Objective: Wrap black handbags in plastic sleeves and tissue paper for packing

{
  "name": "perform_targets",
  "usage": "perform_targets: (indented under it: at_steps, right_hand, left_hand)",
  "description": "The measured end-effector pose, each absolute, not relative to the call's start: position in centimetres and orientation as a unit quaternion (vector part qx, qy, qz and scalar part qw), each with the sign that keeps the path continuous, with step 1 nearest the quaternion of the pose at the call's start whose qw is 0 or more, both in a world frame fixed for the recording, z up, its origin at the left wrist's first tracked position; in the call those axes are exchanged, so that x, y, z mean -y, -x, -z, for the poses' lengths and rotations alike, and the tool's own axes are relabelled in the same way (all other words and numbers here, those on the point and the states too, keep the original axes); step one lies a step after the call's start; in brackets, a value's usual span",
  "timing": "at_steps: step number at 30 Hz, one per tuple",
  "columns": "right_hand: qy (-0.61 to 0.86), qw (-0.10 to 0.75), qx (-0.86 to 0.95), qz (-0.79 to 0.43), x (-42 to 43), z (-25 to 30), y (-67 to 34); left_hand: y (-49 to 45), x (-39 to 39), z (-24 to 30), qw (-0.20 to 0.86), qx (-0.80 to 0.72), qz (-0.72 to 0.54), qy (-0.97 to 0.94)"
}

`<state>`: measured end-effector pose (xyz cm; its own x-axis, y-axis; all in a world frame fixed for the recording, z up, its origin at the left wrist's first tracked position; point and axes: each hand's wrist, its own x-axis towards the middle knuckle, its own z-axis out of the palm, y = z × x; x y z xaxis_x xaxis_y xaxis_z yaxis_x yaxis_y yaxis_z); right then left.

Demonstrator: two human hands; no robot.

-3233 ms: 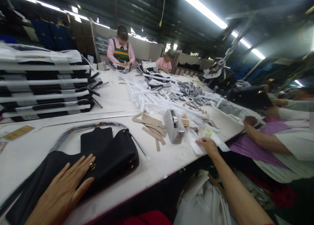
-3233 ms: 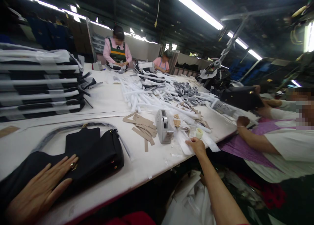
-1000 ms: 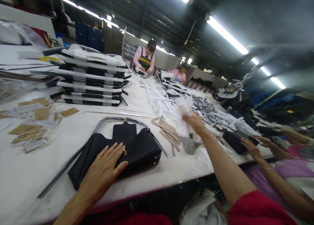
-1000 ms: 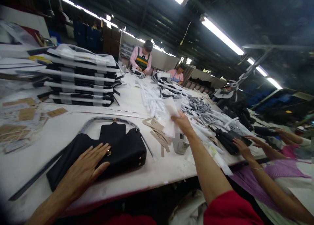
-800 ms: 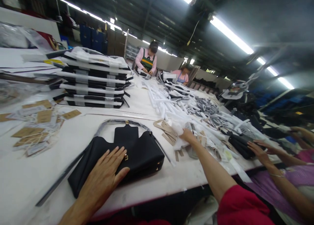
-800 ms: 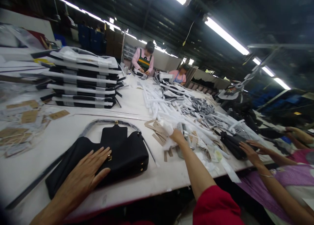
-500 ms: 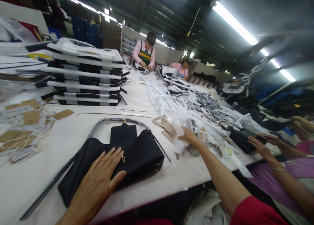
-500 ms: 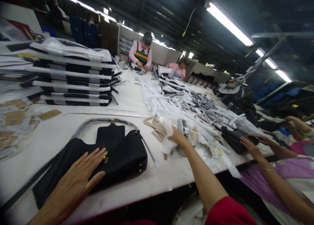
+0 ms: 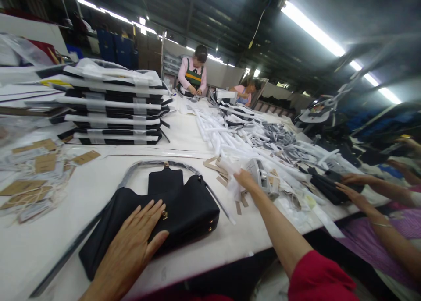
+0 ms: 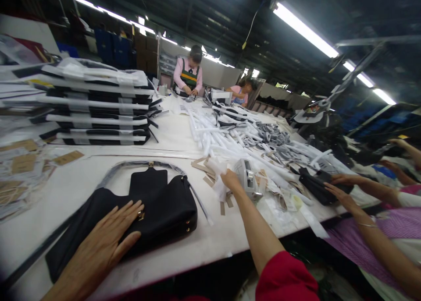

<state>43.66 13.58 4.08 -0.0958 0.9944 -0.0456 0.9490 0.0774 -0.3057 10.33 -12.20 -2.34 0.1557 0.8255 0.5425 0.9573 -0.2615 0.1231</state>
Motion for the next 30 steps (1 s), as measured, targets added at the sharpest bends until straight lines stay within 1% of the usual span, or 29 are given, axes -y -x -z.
perform_targets:
  at_steps: [5, 10, 15, 18, 23, 26, 30]
  right_hand:
    - [0.669, 0.096, 0.712, -0.189, -13.0, -3.8, -42.2]
    - [0.658, 0.138, 0.695, -0.255, -12.4, -3.3, -41.6]
    - [0.651, 0.159, 0.685, -0.287, -12.5, -5.0, -43.3]
    - [0.667, 0.140, 0.687, -0.251, -12.9, -6.6, -45.1]
    - [0.702, 0.089, 0.700, -0.102, -12.1, -7.7, -46.4]
    - [0.678, 0.074, 0.731, -0.032, -10.9, -7.4, -45.5]
    - [0.598, 0.045, 0.800, -0.001, -9.2, -5.5, -43.8]
  left_hand:
    - [-10.3, 12.2, 2.4, 0.128, 0.590, 0.268, 0.751]
    - [-10.3, 12.2, 2.3, 0.132, 0.590, 0.263, 0.752]
    - [-10.4, 12.2, 2.3, 0.138, 0.588, 0.266, 0.751]
    - [-10.4, 12.2, 2.3, 0.130, 0.590, 0.272, 0.749]
    - [-10.4, 12.2, 2.3, 0.116, 0.594, 0.272, 0.748]
    - [-10.4, 12.2, 2.1, 0.105, 0.598, 0.271, 0.747]
    - [-10.4, 12.2, 2.0, 0.107, 0.596, 0.272, 0.748]
